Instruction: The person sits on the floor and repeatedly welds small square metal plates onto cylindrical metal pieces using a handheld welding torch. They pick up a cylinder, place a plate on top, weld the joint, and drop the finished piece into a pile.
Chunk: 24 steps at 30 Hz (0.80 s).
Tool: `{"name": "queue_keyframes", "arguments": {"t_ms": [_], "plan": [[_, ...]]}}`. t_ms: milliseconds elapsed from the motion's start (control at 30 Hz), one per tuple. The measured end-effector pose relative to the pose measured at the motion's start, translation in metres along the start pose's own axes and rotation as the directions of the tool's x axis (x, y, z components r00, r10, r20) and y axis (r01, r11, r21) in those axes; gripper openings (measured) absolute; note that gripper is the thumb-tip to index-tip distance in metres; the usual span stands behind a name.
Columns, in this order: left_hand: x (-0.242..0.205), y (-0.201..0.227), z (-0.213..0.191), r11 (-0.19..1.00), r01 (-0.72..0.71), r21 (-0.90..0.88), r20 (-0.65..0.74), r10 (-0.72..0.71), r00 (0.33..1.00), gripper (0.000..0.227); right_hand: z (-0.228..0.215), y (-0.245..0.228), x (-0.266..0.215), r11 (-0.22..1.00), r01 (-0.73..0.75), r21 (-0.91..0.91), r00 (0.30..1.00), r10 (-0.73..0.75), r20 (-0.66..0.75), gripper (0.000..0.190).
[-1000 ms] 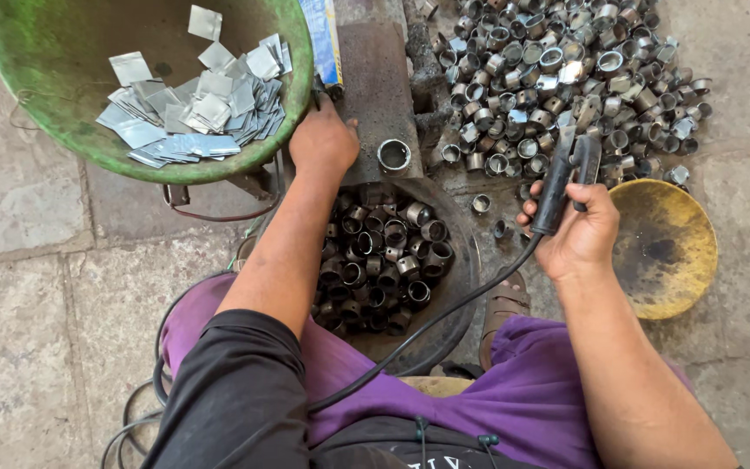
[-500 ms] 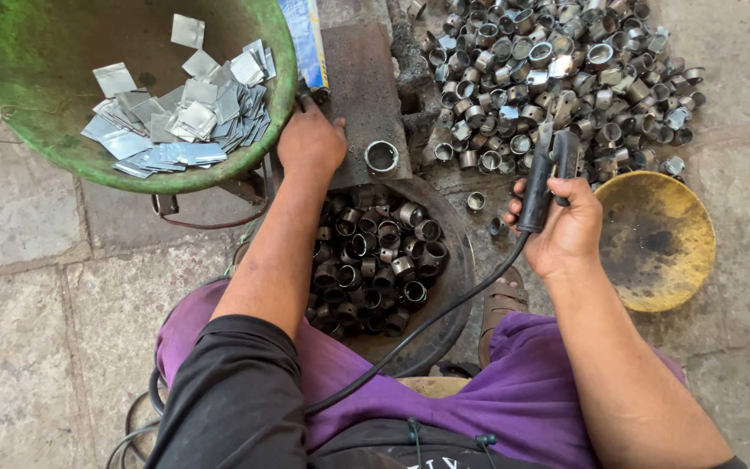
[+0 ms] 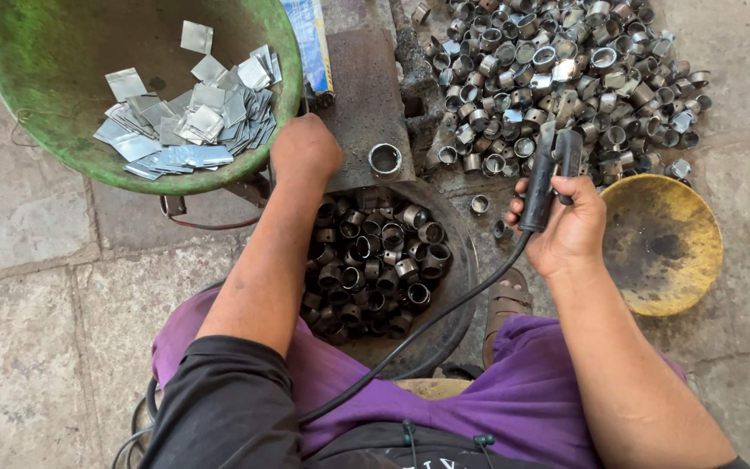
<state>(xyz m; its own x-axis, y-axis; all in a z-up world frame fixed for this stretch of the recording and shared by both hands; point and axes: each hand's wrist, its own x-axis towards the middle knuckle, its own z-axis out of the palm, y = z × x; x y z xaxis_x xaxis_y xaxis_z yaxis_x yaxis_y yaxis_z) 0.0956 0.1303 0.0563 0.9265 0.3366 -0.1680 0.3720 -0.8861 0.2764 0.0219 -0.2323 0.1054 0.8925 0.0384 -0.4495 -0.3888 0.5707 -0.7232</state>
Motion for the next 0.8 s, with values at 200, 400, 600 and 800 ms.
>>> {"name": "queue_keyframes", "arguments": {"t_ms": [200,400,600,800], "plan": [[0.007,-0.008,0.024,0.992,-0.116,0.056,-0.129,0.122,0.984,0.017,-0.001,0.001,0.002,1.0,-0.01,0.002,1.0,0.01,-0.01,0.038],[-0.003,0.004,0.002,0.993,-0.06,0.1,-0.029,0.063,0.998,0.022,-0.004,-0.001,0.002,1.0,-0.022,0.018,0.999,0.022,-0.025,0.037],[-0.069,0.021,-0.054,0.975,-0.147,0.166,0.283,0.096,0.954,0.032,0.007,-0.003,0.002,0.997,-0.041,0.058,0.999,0.04,0.025,0.04],[-0.14,0.015,-0.107,0.966,-0.241,0.095,0.241,0.213,0.947,0.05,0.029,0.006,-0.005,0.973,0.047,-0.226,0.982,-0.003,0.191,0.069]]}}
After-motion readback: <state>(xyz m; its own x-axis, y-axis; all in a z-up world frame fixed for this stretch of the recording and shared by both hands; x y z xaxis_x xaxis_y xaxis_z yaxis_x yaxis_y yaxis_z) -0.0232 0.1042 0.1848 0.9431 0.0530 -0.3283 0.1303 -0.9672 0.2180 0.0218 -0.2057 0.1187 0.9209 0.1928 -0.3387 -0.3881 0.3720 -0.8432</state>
